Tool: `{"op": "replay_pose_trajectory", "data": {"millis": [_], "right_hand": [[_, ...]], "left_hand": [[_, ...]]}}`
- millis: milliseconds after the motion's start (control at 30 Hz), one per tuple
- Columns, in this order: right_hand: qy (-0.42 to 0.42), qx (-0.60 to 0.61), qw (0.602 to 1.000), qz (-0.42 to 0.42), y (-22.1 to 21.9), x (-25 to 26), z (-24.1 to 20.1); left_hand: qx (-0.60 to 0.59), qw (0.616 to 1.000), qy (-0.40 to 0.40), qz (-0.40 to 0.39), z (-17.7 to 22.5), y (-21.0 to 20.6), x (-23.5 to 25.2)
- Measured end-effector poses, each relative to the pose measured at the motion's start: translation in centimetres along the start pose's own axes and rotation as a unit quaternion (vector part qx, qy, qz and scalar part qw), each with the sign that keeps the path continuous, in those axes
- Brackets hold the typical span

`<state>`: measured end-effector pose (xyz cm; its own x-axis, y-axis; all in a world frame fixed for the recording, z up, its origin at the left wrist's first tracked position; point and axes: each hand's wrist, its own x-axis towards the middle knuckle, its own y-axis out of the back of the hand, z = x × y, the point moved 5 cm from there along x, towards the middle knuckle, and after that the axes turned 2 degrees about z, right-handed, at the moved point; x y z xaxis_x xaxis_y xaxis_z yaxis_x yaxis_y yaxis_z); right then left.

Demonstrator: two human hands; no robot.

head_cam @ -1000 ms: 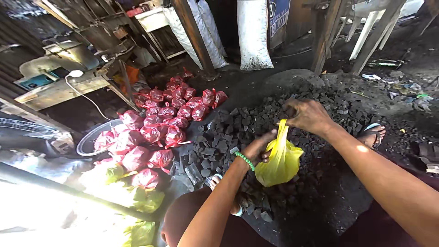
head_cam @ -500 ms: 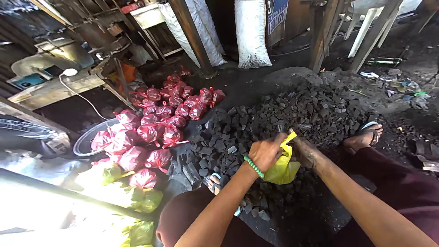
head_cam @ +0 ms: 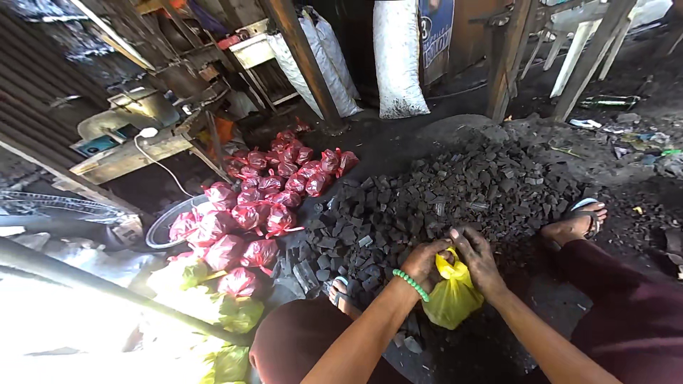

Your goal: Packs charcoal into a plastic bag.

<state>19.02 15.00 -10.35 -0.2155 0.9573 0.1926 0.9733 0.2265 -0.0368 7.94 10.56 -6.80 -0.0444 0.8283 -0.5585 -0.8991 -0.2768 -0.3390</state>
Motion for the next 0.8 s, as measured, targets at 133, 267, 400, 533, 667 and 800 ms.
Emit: {"op": "replay_pose_trajectory", "data": {"millis": [133,267,400,533,667,800], "right_hand": [[0.123,0.006,0.992,-0.006,1.3,-1.0,-0.1],[0.208,-0.115,0.971,-0.008,2.3,-1.3,-1.5],[0.161,-0.154,0.975,0.019,2.2,-0.1,-3.1],[0.264,-0.220,0.939,-0.014,2.1,1.7,-5.0],[0.365,-0.285,0.884,-0.061,2.4,2.2,-6.3],[0.380,-0.312,0.868,-0.067,4.2,1.8,-7.3]], "left_hand": [[-0.060,0.997,0.024,0.028,-0.6,0.0,0.0],[0.016,0.999,0.015,0.032,-0.1,0.1,-1.7],[0.144,0.988,-0.054,0.012,0.6,-0.7,-3.1],[0.517,0.838,-0.175,-0.023,3.0,-1.8,-5.3],[0.620,0.755,-0.205,-0.057,4.1,-2.4,-6.7],[0.602,0.765,-0.212,-0.083,4.5,-1.5,-8.2]]}}
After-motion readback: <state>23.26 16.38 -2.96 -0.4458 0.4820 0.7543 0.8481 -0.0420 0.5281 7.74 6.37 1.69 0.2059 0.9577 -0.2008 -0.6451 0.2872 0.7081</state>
